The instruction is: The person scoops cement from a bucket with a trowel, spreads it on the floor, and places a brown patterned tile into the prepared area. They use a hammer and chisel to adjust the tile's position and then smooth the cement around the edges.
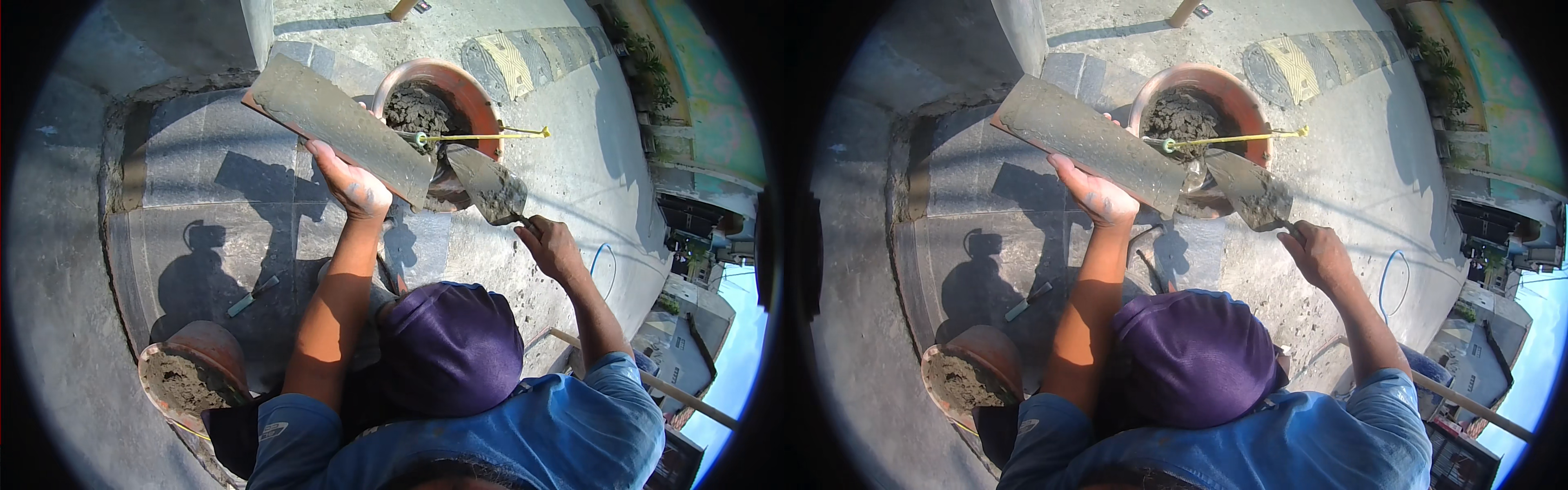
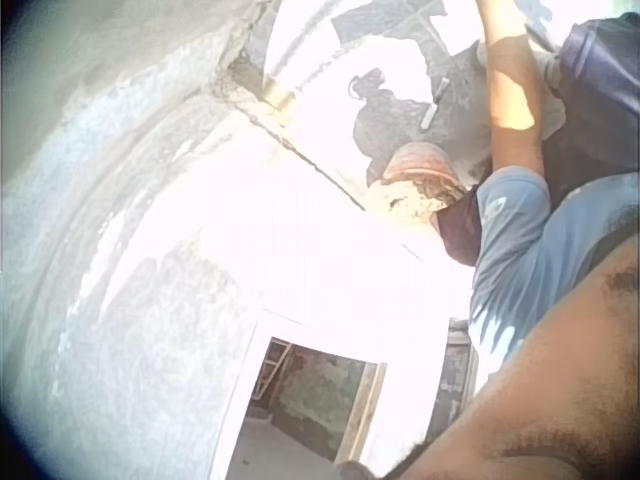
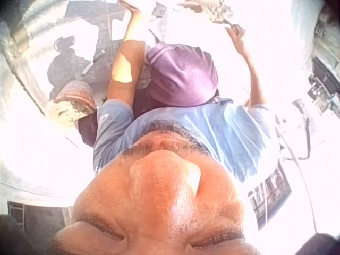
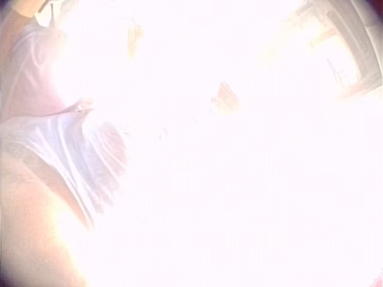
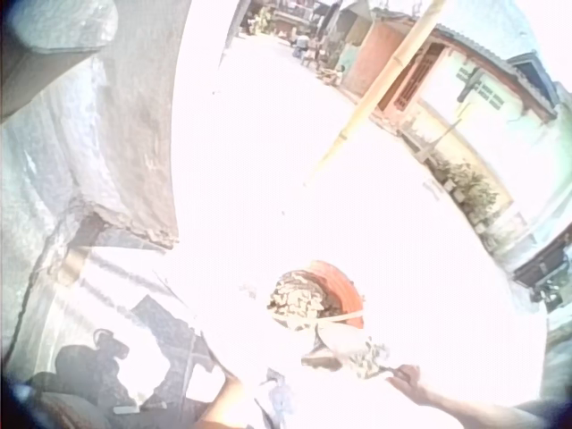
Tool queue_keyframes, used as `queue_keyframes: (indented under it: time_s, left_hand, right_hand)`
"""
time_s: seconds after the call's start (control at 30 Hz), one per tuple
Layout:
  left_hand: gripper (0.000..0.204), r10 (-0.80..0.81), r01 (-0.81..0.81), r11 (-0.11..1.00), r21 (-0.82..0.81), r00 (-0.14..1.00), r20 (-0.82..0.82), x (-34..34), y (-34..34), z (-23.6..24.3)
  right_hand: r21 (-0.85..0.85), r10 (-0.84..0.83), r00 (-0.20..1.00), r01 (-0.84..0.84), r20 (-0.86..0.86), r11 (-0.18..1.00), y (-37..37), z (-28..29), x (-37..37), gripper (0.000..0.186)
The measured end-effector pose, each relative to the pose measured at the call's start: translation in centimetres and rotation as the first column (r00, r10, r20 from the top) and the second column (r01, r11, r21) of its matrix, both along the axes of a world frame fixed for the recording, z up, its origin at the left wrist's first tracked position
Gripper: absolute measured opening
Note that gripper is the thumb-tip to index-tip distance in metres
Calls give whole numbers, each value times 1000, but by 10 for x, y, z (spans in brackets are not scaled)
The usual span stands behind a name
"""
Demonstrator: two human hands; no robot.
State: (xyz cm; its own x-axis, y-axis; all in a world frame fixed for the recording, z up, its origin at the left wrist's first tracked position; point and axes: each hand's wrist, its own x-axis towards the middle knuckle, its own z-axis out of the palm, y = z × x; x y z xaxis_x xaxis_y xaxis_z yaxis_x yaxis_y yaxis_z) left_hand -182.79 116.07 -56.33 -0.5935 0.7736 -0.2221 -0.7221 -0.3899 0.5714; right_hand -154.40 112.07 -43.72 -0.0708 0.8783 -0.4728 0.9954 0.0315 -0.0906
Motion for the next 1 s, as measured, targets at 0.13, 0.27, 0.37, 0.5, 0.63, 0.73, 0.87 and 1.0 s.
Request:
queue_keyframes:
  time_s: [0.13,0.27,0.37,0.5,0.63,0.73,0.87,1.0]
  left_hand:
    - [69,-8,6,1000,25,997,81,-25,-5,5]
    - [65,-10,7,1000,18,992,128,-56,-11,27]
    - [75,-9,15,999,-50,991,134,-78,-15,27]
    - [84,60,-56,996,-65,996,65,-81,-16,9]
    - [85,28,-28,999,-31,999,20,-76,-14,9]
    - [81,0,1,1000,-24,999,42,-75,-13,16]
    - [68,59,-59,998,2,998,29,-74,-10,22]
    - [51,144,-153,986,-73,983,-111,-58,-16,34]
  right_hand:
    - [-27,19,999,-18,45,999,20,0,-13,38]
    - [79,165,982,-172,97,982,28,-6,-15,32]
    - [56,117,990,-121,79,991,27,0,-23,32]
    - [17,31,999,-32,41,999,10,-12,-8,33]
    - [11,59,994,-60,92,998,8,-9,-13,33]
    - [6,32,999,-32,36,999,12,5,-17,31]
    - [-135,-128,986,112,-111,984,7,20,-14,36]
    - [-340,-382,876,277,-294,899,-22,26,-17,40]
